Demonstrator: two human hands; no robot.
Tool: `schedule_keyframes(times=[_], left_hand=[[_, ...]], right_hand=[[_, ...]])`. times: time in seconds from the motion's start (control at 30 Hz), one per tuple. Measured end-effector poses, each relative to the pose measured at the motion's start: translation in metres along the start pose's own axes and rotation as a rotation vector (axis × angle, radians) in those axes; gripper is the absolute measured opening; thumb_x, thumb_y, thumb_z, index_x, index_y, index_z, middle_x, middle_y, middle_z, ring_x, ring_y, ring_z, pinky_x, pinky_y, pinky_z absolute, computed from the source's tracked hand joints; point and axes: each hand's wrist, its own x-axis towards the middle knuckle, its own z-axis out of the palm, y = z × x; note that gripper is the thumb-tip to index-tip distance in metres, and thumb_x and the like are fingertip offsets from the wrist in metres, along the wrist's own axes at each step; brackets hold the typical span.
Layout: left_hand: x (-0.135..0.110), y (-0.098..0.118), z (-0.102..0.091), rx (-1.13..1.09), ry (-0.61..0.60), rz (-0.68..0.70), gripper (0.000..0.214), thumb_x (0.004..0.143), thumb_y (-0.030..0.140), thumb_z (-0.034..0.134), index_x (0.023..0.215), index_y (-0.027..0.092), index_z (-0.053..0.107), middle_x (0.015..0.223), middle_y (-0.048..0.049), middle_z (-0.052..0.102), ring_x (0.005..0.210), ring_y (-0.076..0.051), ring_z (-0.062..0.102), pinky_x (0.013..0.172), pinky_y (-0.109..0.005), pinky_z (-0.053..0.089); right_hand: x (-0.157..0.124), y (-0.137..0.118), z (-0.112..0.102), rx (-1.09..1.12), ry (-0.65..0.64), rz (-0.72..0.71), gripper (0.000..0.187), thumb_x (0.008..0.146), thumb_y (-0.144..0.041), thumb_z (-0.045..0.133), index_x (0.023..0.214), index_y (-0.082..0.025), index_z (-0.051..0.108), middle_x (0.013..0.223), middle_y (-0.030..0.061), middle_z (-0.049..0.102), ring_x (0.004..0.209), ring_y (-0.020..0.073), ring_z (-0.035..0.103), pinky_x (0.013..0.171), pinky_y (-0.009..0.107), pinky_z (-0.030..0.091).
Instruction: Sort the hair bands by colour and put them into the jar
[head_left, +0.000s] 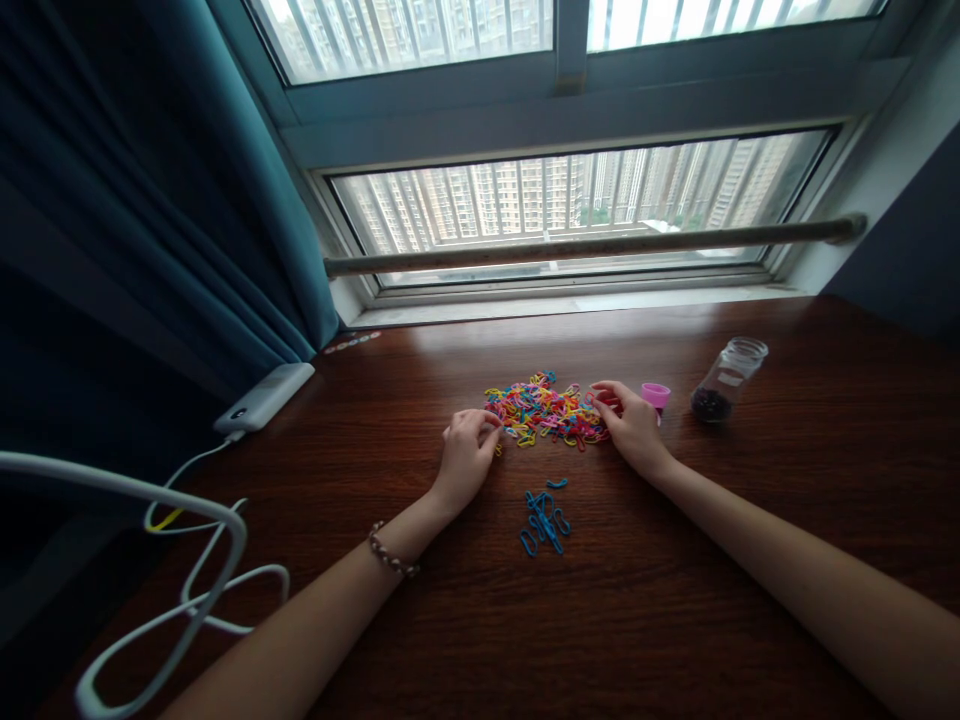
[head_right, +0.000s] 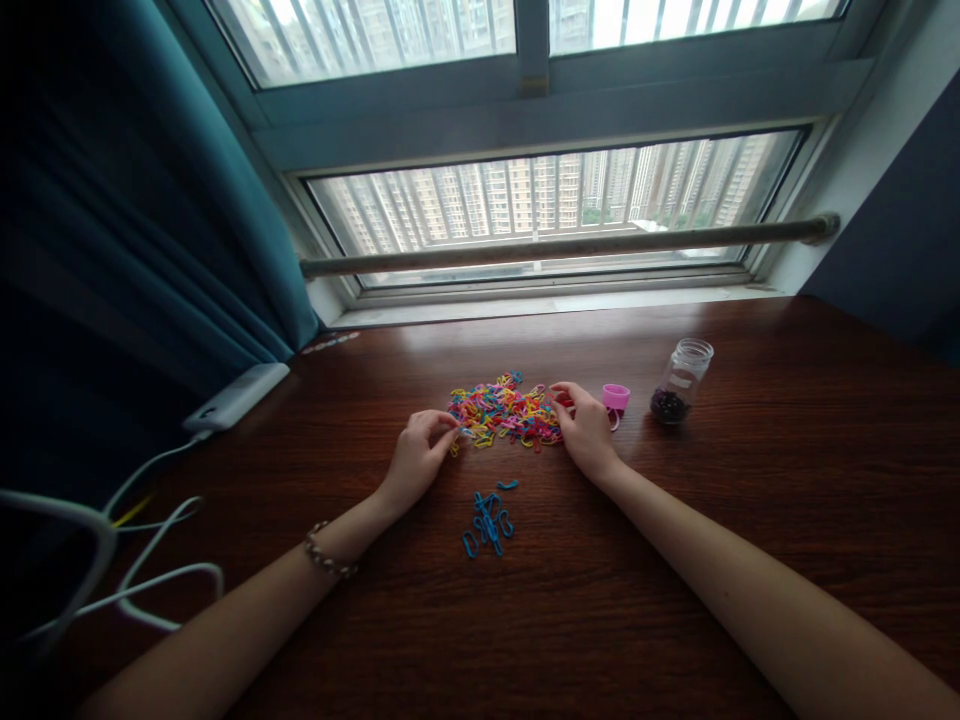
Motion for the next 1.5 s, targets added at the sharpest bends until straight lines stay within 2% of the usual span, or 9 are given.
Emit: schedule_keyframes(times=[0.23,0.47,0.6,0.73,0.87,1.13,1.33,1.5], left_hand=[[-0.0002,-0.0014,-0.0004,-0.082,0.065,0.042,0.009,0.080,0.025,0.051,0.081,0.019,0.058,0.083,-0.0027,0.061,0.084,-0.018,0.056,0.078,-0.032,0.043],[-0.0009,-0.0001,-0.0012,-0.107,0.068,0.051,0.010,0.081,0.025,0.052,0.083,0.018,0.059,0.084,-0.0030,0.061,0.083,-0.017,0.057,0.078,-0.031,0.043],[-0.0010,-0.0003,-0.0015,-0.106,0.077,0.055,0.010,0.081,0.026,0.052,0.082,0.018,0.059,0.083,-0.0027,0.061,0.084,-0.017,0.056,0.078,-0.031,0.043],[-0.0004,0.0013,-0.0032,-0.094,0.078,0.086,0.008,0.079,0.022,0.054,0.083,0.018,0.059,0.085,-0.0031,0.061,0.086,-0.018,0.055,0.080,-0.031,0.043],[-0.0003,0.0011,-0.0035,-0.094,0.063,0.110,0.010,0.079,0.020,0.054,0.087,0.019,0.061,0.087,-0.0035,0.061,0.088,-0.018,0.054,0.081,-0.032,0.042],[0.0001,-0.0010,-0.0009,-0.121,0.027,0.092,0.018,0.082,0.019,0.048,0.092,0.021,0.063,0.088,-0.0045,0.057,0.086,-0.017,0.055,0.078,-0.029,0.044],[0.0004,-0.0054,0.0015,-0.160,0.031,0.073,0.018,0.083,0.020,0.046,0.091,0.018,0.062,0.087,-0.0053,0.061,0.085,-0.017,0.057,0.078,-0.030,0.045],[-0.0015,-0.0064,0.0025,-0.186,0.037,0.074,0.014,0.081,0.027,0.051,0.088,0.018,0.061,0.085,-0.0048,0.065,0.083,-0.018,0.060,0.077,-0.031,0.047]], right_hand=[[-0.0008,-0.0038,-0.0012,0.044,0.013,0.004,0.021,0.077,-0.025,0.052,0.094,-0.016,0.060,0.078,0.0067,0.064,0.070,0.0183,0.061,0.064,0.031,0.049],[-0.0013,-0.0034,-0.0015,0.097,0.042,-0.005,0.020,0.075,-0.021,0.052,0.093,-0.015,0.059,0.084,0.0078,0.065,0.076,0.0188,0.062,0.071,0.032,0.050],[-0.0014,-0.0027,-0.0024,0.031,0.041,-0.031,0.022,0.074,-0.016,0.049,0.091,-0.016,0.063,0.087,0.0071,0.066,0.079,0.0182,0.061,0.073,0.032,0.050],[-0.0013,-0.0003,-0.0020,-0.124,-0.030,-0.045,0.024,0.070,-0.014,0.050,0.085,-0.020,0.068,0.085,0.0036,0.068,0.081,0.0193,0.060,0.073,0.033,0.048],[-0.0011,0.0010,-0.0012,-0.229,-0.089,-0.077,0.018,0.069,-0.019,0.055,0.079,-0.023,0.069,0.079,0.0010,0.069,0.078,0.0203,0.059,0.074,0.034,0.046],[-0.0015,0.0016,0.0011,-0.195,-0.088,-0.102,0.022,0.076,-0.021,0.049,0.085,-0.022,0.068,0.081,0.0027,0.069,0.074,0.0187,0.060,0.069,0.031,0.046],[-0.0026,-0.0021,0.0003,-0.222,-0.118,-0.111,0.019,0.072,-0.022,0.057,0.087,-0.022,0.067,0.078,0.0026,0.068,0.075,0.0192,0.060,0.070,0.032,0.045],[-0.0018,0.0013,0.0003,-0.163,-0.067,-0.092,0.016,0.073,-0.023,0.055,0.083,-0.020,0.067,0.081,0.0038,0.068,0.075,0.0190,0.060,0.068,0.031,0.046]])
